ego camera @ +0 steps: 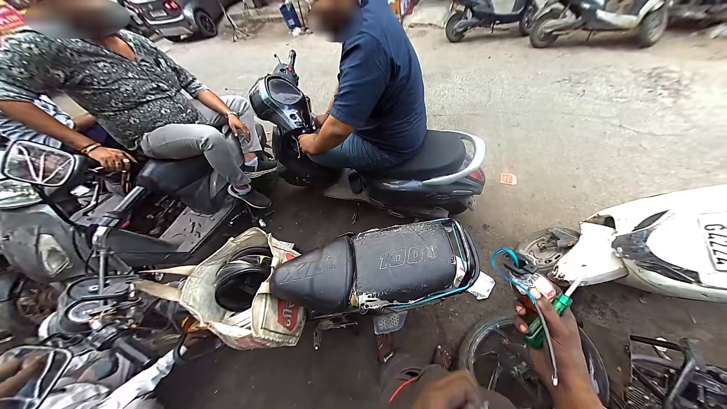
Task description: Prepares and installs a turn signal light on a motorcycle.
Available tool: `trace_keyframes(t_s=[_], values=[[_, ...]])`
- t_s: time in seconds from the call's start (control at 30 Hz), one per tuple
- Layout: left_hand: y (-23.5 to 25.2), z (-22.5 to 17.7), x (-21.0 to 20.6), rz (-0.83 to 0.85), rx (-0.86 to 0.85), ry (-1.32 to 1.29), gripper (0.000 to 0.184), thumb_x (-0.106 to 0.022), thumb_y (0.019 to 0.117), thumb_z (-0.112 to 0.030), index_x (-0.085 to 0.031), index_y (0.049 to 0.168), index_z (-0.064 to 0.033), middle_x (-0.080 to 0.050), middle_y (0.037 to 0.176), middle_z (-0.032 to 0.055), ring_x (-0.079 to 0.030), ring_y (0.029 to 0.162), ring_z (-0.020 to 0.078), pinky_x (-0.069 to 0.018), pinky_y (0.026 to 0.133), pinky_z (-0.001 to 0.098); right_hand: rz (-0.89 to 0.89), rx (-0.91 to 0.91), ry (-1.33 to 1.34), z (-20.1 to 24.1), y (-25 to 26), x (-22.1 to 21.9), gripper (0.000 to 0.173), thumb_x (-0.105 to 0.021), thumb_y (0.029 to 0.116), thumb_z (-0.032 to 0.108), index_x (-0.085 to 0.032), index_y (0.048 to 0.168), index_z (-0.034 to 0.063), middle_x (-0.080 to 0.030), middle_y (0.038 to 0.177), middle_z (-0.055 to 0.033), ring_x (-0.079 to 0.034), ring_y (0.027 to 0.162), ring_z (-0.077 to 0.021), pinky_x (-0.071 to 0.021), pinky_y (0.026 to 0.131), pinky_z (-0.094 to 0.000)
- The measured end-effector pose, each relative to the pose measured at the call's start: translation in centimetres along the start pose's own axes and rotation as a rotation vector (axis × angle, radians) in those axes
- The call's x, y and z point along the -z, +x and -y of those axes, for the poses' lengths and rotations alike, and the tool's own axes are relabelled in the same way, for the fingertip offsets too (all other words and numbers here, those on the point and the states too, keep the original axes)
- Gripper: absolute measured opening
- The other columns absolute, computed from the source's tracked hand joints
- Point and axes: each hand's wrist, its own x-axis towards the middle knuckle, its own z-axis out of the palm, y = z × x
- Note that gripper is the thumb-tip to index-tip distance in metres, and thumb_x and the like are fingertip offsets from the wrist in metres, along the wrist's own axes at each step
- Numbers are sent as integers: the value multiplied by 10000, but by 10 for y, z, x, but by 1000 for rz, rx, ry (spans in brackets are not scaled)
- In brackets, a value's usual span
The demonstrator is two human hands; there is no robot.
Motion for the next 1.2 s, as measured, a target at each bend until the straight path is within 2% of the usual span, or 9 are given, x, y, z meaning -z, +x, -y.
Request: trace_keyframes(t_s=[0.13,0.23,0.3,0.37,0.47,0.63,0.8,0.93,1.2], values=[[2,7,46,-224,110,104,570,-370,1096,-503,-639,827,-80,-608,731,10,-589,637,76,-538,598,272,19,106,-241,1,-4,9,712,-812,782,266,-491,1381,53,-652,864,-114,-595,535,-159,-509,427,-262],[13,11,60,-332,170,467,235,-639,1002,-295,-663,1007,-62,-650,953,48,-634,761,109,-569,619,283,8,163,-311,-7,-11,9,783,-855,738,271,-495,1391,33,-668,986,-143,-608,556,-187,-511,411,-281],[21,16,53,-376,188,506,310,-710,933,-231,-639,1184,-63,-663,1106,56,-675,867,115,-601,641,278,-4,190,-385,-14,-17,4,786,-860,718,279,-514,1380,38,-679,1036,-136,-642,609,-192,-529,423,-291],[31,23,41,-401,137,552,313,-698,953,-235,-660,1215,-67,-675,1140,63,-682,936,120,-611,697,276,21,222,-514,-22,-22,0,773,-860,711,299,-535,1366,48,-686,1127,-106,-701,779,-174,-596,541,-297],[47,32,28,-420,137,748,414,-642,993,-386,-671,1296,-105,-657,1283,97,-641,1161,188,-590,915,337,134,294,-722,-35,-28,-1,766,-877,713,327,-559,1361,74,-675,1243,-57,-685,1058,-138,-618,855,-326],[54,48,34,-431,276,838,413,-628,985,-453,-718,1271,-170,-667,1283,28,-612,1200,185,-525,1023,364,342,471,-801,-48,-29,-5,692,-893,728,294,-615,1318,62,-631,1342,-105,-608,1248,-185,-558,1025,-343],[41,47,47,-566,201,836,117,-697,947,-259,-798,972,-206,-699,1090,-25,-624,1103,144,-534,953,318,443,545,-847,-60,-28,-23,617,-891,744,293,-649,1272,84,-630,1334,-124,-603,1266,-191,-560,1029,-323],[34,50,59,-553,230,1012,145,-627,973,-279,-754,935,-217,-695,1054,-22,-613,1128,236,-514,921,441,413,519,-942,-72,-28,-45,603,-872,725,266,-669,1261,79,-656,1298,-104,-641,1194,-160,-579,974,-309],[7,45,114,-450,197,1198,112,-628,960,-222,-698,900,-158,-684,1024,44,-636,1094,275,-525,889,465,350,306,-1019,-104,-17,-120,615,-829,681,269,-677,1269,171,-725,1130,3,-705,928,-93,-611,790,-366]])
